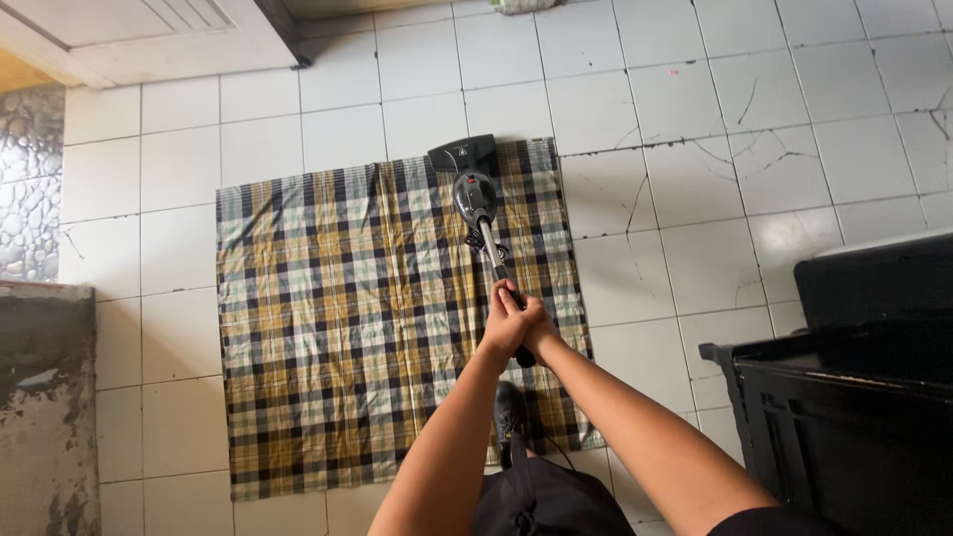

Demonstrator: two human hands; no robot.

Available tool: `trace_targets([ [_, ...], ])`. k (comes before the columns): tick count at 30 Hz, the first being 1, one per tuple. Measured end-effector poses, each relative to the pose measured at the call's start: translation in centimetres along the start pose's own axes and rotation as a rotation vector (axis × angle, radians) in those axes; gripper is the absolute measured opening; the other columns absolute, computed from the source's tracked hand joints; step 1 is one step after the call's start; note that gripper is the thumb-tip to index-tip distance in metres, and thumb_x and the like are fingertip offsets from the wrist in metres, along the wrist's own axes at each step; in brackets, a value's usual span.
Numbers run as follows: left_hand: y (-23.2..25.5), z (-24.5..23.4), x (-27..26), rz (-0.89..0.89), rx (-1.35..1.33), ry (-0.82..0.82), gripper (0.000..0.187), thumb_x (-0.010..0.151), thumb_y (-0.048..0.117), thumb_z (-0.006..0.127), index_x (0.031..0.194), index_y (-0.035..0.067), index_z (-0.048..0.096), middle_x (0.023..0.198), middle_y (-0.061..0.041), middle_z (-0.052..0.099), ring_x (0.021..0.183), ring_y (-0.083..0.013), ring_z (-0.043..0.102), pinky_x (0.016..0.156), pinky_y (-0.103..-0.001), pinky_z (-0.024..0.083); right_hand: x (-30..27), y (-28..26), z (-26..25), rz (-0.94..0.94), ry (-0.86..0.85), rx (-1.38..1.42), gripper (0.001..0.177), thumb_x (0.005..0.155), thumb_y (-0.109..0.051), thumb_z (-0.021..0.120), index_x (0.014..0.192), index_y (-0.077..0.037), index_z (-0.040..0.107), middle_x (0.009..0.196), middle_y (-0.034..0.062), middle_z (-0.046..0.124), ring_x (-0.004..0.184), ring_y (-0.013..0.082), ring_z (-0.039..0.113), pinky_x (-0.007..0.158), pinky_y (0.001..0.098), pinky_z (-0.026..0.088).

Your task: The person vacuums the tiled floor and a small plaid rug using a vacuum cleaner.

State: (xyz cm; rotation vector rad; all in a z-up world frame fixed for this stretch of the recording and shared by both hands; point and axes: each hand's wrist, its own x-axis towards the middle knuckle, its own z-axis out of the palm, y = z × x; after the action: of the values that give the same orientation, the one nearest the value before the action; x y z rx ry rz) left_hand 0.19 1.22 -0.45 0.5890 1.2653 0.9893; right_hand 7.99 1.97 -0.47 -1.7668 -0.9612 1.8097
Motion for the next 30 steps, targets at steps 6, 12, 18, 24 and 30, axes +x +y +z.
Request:
trace_targets([
  [6, 0.2, -0.6, -1.8, 0.151, -0.049, -0.051, 0.050, 0.078, 0.008, 0.073, 0.114, 0.015, 0.040, 0.098, -0.007, 0.052, 0.087, -0.0163, 0.057, 0.080, -0.034, 0.054, -3.6, -0.4, 0.9, -0.030, 0.014, 0.002, 0.058, 0.095, -0.063, 0.055, 0.106, -0.008, 0.068, 0.087, 0.0075, 0.069, 0.075, 0.0191, 0.065, 0.064, 0.0358, 0.054],
  [12, 2.6, -1.1, -9.6, 0.155, -0.036, -0.052, 0.044, 0.083, 0.009, 0.071, 0.115, 0.014, 0.041, 0.095, -0.006, 0.049, 0.088, -0.0162, 0.052, 0.078, -0.032, 0.051, -11.5, -1.6, 1.9, 0.004, 0.035, -0.129, 0.059, 0.095, -0.063, 0.056, 0.104, -0.007, 0.071, 0.087, 0.0071, 0.070, 0.076, 0.0188, 0.066, 0.067, 0.0361, 0.054],
  [18, 4.5, -4.9, -15.9, 0.080, 0.022, -0.123, 0.047, 0.078, 0.009, 0.074, 0.111, 0.014, 0.040, 0.095, -0.006, 0.048, 0.088, -0.0174, 0.050, 0.078, -0.034, 0.050, -11.7, 5.9, 6.1, -0.007, -0.032, -0.059, 0.058, 0.094, -0.062, 0.059, 0.100, -0.006, 0.074, 0.085, 0.0069, 0.072, 0.076, 0.0184, 0.065, 0.069, 0.0364, 0.054],
  [24, -3.5, -11.6, -17.8, -0.036, 0.035, -0.071, 0.046, 0.081, 0.012, 0.073, 0.113, 0.016, 0.041, 0.100, -0.008, 0.052, 0.095, -0.0192, 0.055, 0.085, -0.034, 0.052, -8.7, 16.5, 12.4, -0.049, -0.041, 0.151, 0.058, 0.094, -0.060, 0.062, 0.097, -0.005, 0.077, 0.084, 0.0067, 0.073, 0.076, 0.0179, 0.065, 0.071, 0.0368, 0.054],
  [30, -13.3, -17.4, -18.3, -0.050, -0.066, -0.236, 0.051, 0.080, 0.008, 0.074, 0.113, 0.015, 0.035, 0.097, -0.011, 0.055, 0.091, -0.0228, 0.061, 0.085, -0.037, 0.056, -12.5, 20.3, 16.1, -0.128, 0.110, -0.254, 0.057, 0.091, -0.064, 0.051, 0.107, -0.015, 0.076, 0.088, 0.0029, 0.076, 0.082, 0.0143, 0.072, 0.078, 0.0334, 0.055],
])
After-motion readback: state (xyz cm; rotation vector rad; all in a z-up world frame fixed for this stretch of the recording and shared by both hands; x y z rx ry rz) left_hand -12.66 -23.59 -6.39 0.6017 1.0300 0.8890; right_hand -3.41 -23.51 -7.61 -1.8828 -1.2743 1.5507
